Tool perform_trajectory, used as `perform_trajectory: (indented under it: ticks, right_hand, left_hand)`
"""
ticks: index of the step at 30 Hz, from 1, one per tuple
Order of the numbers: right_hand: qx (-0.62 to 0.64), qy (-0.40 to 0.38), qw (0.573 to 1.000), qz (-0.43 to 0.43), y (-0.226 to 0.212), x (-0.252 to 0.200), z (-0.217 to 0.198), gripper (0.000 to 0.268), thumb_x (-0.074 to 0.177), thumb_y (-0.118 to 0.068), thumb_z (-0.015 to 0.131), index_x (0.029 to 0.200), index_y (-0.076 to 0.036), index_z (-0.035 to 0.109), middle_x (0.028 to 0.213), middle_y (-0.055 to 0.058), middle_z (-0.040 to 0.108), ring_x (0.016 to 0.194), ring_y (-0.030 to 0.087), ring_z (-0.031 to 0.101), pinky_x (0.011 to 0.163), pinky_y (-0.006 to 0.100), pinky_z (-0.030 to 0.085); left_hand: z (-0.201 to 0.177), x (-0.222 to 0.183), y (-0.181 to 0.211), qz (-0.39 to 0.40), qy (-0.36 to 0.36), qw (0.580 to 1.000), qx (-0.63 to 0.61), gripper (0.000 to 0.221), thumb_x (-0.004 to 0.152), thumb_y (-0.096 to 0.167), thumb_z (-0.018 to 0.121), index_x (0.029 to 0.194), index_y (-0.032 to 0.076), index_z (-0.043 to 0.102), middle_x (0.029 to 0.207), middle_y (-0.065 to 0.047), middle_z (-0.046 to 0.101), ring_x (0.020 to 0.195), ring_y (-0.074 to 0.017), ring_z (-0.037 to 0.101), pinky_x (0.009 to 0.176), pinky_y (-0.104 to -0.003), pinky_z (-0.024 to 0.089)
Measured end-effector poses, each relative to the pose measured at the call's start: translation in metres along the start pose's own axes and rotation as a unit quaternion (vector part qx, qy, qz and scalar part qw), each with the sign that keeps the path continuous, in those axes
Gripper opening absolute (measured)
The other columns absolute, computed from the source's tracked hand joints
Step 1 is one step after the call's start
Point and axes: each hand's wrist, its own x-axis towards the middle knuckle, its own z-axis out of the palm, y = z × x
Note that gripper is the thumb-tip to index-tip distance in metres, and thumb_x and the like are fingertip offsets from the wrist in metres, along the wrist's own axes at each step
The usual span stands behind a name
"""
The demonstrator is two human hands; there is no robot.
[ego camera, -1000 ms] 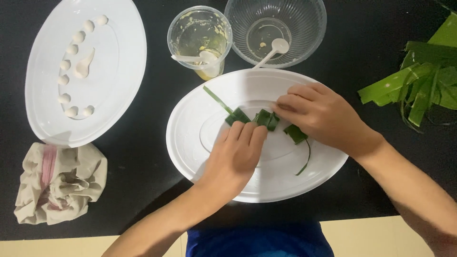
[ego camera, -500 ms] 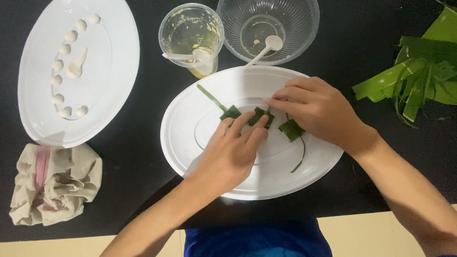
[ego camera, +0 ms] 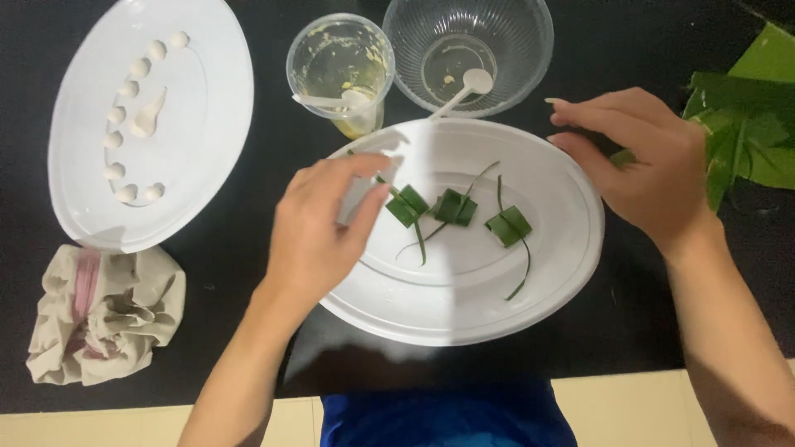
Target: Wrapping small dough balls in green leaf strips and adding a liquid filling using a spoon.
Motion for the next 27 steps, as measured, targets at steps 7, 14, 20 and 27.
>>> perform_trajectory:
  ticks: [7, 14, 20, 27]
  right_hand:
    - [-0.042, -0.01, 0.999, -0.007, 0.01, -0.006, 0.002, 0.015, 0.104, 0.01, 0.08, 0.118, 0.014, 0.078, 0.105, 0.025, 0.076, 0.089, 0.03, 0.071, 0.074, 0.037, 0.057]
    - [-0.043, -0.002, 0.999, -0.004, 0.017, -0.01, 0.007, 0.005, 0.1, 0.01, 0.081, 0.105, 0.008, 0.079, 0.095, 0.02, 0.075, 0.083, 0.028, 0.07, 0.071, 0.034, 0.056]
    - [-0.012, -0.005, 0.997, 0.079, 0.031, -0.02, -0.008, 0.013, 0.108, 0.014, 0.065, 0.111, 0.008, 0.076, 0.096, 0.016, 0.075, 0.086, 0.024, 0.072, 0.075, 0.033, 0.056]
    - [0.034, 0.12, 0.942, 0.313, 0.219, -0.138, -0.096, 0.039, 0.136, -0.036, 0.034, 0.146, -0.002, 0.051, 0.123, 0.013, 0.058, 0.106, 0.021, 0.056, 0.095, 0.036, 0.047]
  left_hand:
    - [-0.015, 0.006, -0.005, -0.018, 0.11, 0.994, -0.014, 0.008, 0.103, 0.01, 0.061, 0.105, 0.005, 0.067, 0.101, -0.003, 0.072, 0.08, -0.0129, 0.063, 0.068, -0.026, 0.049]
    - [0.007, 0.001, -0.013, -0.001, 0.025, 0.998, 0.049, 0.016, 0.1, 0.019, 0.062, 0.096, 0.006, 0.071, 0.085, -0.002, 0.073, 0.073, -0.0188, 0.067, 0.057, -0.032, 0.052]
    - [0.014, 0.002, -0.011, 0.015, 0.017, 0.999, 0.027, 0.014, 0.099, 0.015, 0.063, 0.097, 0.004, 0.071, 0.086, -0.002, 0.073, 0.075, -0.0169, 0.068, 0.06, -0.029, 0.052]
    - [0.008, 0.008, 0.001, -0.019, 0.044, 0.999, -0.01, 0.014, 0.099, 0.015, 0.062, 0.102, 0.004, 0.071, 0.091, -0.002, 0.073, 0.078, -0.0138, 0.067, 0.072, -0.026, 0.054]
